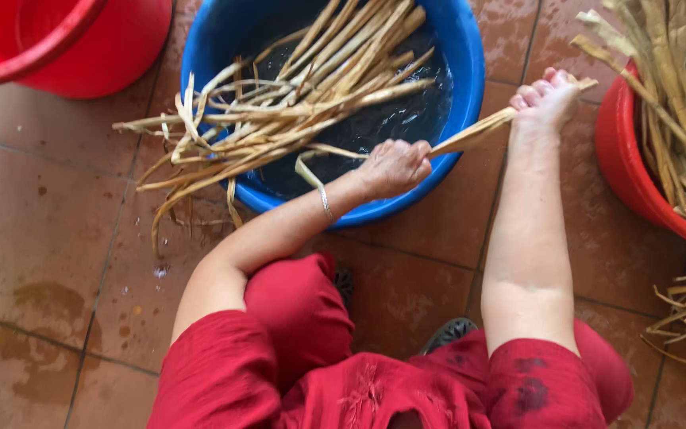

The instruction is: The person sits on a tiled floor beside a blue basin of water, taking dried palm leaf stems from a red bucket, dipping and softening them in the water, and peeling the leaves off the central stalk by hand. Stripped stalks are set aside and leaves are placed in a red bucket.

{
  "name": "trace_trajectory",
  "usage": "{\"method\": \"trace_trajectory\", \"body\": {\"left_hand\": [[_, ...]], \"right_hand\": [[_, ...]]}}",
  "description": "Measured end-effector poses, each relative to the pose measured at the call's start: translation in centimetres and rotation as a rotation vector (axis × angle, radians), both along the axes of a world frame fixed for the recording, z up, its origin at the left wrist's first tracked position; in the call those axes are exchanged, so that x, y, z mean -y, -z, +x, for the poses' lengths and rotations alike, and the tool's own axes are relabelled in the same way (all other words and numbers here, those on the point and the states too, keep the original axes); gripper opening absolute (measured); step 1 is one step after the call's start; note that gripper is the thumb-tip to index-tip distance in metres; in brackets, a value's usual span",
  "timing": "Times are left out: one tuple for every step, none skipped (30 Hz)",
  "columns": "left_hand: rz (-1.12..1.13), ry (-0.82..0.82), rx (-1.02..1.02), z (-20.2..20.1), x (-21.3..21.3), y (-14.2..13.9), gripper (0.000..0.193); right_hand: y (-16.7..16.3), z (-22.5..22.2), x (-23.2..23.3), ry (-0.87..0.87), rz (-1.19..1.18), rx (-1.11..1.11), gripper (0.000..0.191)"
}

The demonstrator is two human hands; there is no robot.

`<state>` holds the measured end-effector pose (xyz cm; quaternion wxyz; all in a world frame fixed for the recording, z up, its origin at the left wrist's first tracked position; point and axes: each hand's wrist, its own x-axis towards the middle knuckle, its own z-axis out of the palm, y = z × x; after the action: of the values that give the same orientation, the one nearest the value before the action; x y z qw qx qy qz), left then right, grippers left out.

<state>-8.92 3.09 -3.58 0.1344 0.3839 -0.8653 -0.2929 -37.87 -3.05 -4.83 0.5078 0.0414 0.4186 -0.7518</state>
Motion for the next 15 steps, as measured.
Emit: {"method": "trace_trajectory", "body": {"left_hand": [[-0.010,0.013,-0.012,-0.1,-0.2,-0.2,0.022],[-0.008,0.026,-0.019,-0.1,-0.3,-0.3,0.021],[-0.008,0.041,-0.016,-0.1,-0.5,-0.5,0.021],[-0.008,0.050,-0.012,-0.1,-0.8,-0.7,0.021],[-0.018,0.059,-0.009,0.0,-0.9,-1.0,0.022],[-0.024,0.072,-0.026,0.1,-1.0,-1.3,0.021],[-0.028,0.085,-0.043,0.3,-1.3,-1.5,0.020],[-0.027,0.102,-0.064,0.4,-1.6,-1.8,0.020],[-0.030,0.096,-0.062,0.7,-1.8,-2.1,0.019],[-0.030,0.088,-0.055,0.8,-2.0,-2.3,0.019],[-0.035,0.074,-0.045,1.1,-2.2,-2.6,0.019],[-0.027,0.103,-0.069,1.5,-2.5,-2.8,0.017],[-0.027,0.136,-0.095,1.6,-2.8,-2.9,0.015],[-0.022,0.177,-0.128,1.9,-3.0,-3.1,0.014],[-0.051,0.204,-0.152,2.0,-3.0,-3.3,0.014]], "right_hand": [[-0.6,-1.2,0.1,0.036,0.026,-0.025,0.032],[-1.0,-2.1,-0.2,0.073,0.065,-0.043,0.034],[-1.2,-2.8,-0.5,0.109,0.065,-0.069,0.032],[-1.5,-3.5,-0.7,0.139,0.064,-0.093,0.029],[-1.8,-4.3,-0.7,0.169,0.053,-0.117,0.027],[-2.2,-5.2,-0.8,0.170,0.035,-0.113,0.029],[-2.6,-6.1,-1.1,0.172,0.020,-0.108,0.030],[-3.1,-7.1,-1.6,0.177,0.009,-0.107,0.031],[-3.6,-8.2,-2.1,0.188,0.012,-0.121,0.032],[-4.0,-9.4,-2.6,0.199,0.013,-0.135,0.032],[-4.6,-10.7,-3.1,0.205,0.015,-0.152,0.032],[-5.5,-12.2,-3.7,0.211,0.015,-0.165,0.032],[-6.2,-13.4,-4.1,0.218,0.012,-0.173,0.033],[-6.8,-14.3,-4.7,0.223,0.008,-0.184,0.033],[-7.2,-14.9,-5.0,0.217,0.009,-0.205,0.033]]}}
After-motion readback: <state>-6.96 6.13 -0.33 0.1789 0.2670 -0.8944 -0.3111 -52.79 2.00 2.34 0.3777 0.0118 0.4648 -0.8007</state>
